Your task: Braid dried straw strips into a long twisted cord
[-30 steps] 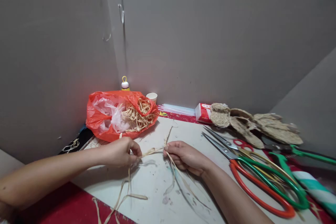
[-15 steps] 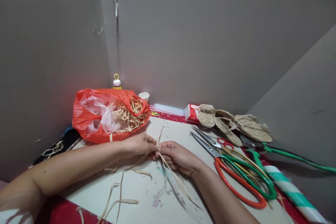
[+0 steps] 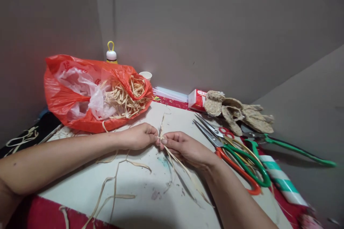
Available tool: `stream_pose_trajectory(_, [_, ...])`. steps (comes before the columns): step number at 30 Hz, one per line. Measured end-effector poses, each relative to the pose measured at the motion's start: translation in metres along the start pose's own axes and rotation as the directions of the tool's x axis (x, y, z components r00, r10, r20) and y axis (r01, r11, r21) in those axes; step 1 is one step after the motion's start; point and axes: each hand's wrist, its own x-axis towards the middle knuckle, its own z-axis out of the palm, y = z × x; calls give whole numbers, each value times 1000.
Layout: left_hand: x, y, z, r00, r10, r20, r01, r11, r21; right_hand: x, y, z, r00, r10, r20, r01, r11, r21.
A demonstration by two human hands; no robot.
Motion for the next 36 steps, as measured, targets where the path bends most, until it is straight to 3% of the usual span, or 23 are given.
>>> stream_pose_trajectory(5, [-2, 10, -2, 984, -168, 61, 174, 976, -129, 0, -1, 1, 999, 18, -32, -19, 999, -36])
stream_pose_trajectory(13, [-1, 3, -3, 991, -101, 83, 108, 991, -84, -3, -4, 2, 999, 40, -31, -42, 996, -82])
stream_pose_trajectory(17, [3, -1, -5, 974, -151, 167, 183, 964, -196, -3, -7, 4, 999, 19, -45, -26, 986, -166])
stream_pose_trajectory(20, [7, 0, -5, 950, -203, 239, 266, 926, -268, -3, -8, 5, 997, -66, -50, 49, 959, -280])
stream_pose_trajectory(23, [9, 3, -2, 961, -234, 148, 264, 933, -246, -4, -9, 7, 991, -132, -32, 106, 895, -434])
stream_pose_trajectory(26, [9, 4, 3, 970, -243, 32, 245, 953, -177, -8, -14, 10, 991, -113, -71, 50, 807, -589])
stream_pose_trajectory(29, [9, 5, 6, 969, -249, -4, 246, 959, -141, -13, -20, 10, 981, -113, -158, -21, 746, -666])
stream_pose_trajectory(32, [7, 4, 7, 970, -243, -22, 239, 964, -116, -14, -22, 8, 975, -108, -193, -44, 762, -646])
stream_pose_trajectory(36, [6, 3, 7, 978, -207, -21, 204, 972, -120, -12, -19, 10, 983, -54, -176, -46, 855, -517])
